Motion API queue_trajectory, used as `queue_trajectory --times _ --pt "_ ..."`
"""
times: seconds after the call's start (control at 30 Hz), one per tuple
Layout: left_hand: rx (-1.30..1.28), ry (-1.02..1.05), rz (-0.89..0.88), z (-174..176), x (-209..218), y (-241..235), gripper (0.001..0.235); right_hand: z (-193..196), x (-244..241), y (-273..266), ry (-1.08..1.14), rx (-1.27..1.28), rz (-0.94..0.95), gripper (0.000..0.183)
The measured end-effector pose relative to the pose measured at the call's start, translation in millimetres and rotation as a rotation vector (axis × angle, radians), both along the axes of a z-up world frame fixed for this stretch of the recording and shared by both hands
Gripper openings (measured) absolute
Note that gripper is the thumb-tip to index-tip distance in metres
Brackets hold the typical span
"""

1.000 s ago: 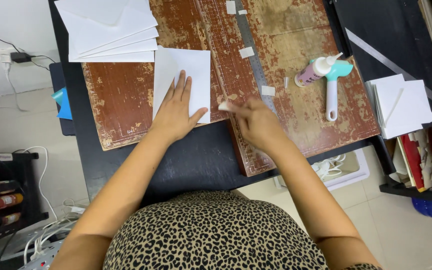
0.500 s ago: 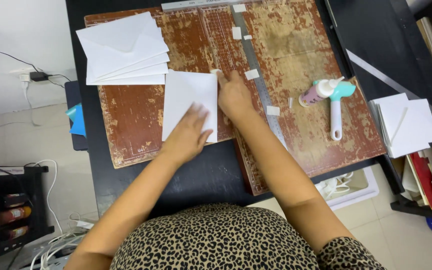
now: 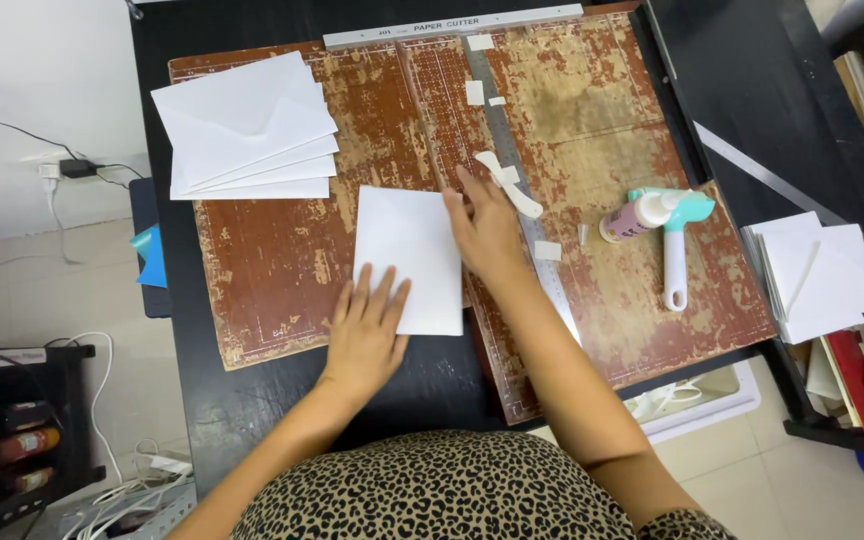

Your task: Applying glue to paper templates and folding them to assemble envelopes

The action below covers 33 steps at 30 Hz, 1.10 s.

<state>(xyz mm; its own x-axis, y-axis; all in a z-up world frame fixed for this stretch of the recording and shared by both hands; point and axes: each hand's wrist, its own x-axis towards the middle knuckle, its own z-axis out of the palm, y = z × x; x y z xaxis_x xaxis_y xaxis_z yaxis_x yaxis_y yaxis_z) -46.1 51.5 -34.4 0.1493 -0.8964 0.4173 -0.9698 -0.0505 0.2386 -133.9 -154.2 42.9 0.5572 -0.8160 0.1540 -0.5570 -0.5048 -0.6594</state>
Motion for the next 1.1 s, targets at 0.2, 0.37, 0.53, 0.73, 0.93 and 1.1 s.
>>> queue_trajectory --times 0.2,0.37,0.53,0.73,0.93,1.1 --pt "-0.233 0.081 -0.013 -26 5 15 0.047 -9 -21 36 -0.27 0.357 -0.083 0.099" --pt "-0.201 0.124 -0.177 18 45 -2 0.06 40 -14 23 -0.477 0.698 -0.185 0.095" --pt "-0.094 0.253 0.415 70 156 -28 0.084 -43 -30 -109 -0.761 0.357 -0.38 0.068" --pt "0.161 0.326 0.683 50 248 -60 0.102 -97 -19 -200 -0.923 0.356 -0.638 0.06" --pt "0.101 0.303 0.62 13 236 -57 0.072 -71 -51 -97 -0.925 0.373 -0.506 0.054" --pt "-0.102 0.428 0.131 9 154 -42 0.014 -85 -143 -39 -0.701 -0.337 -0.678 0.062"
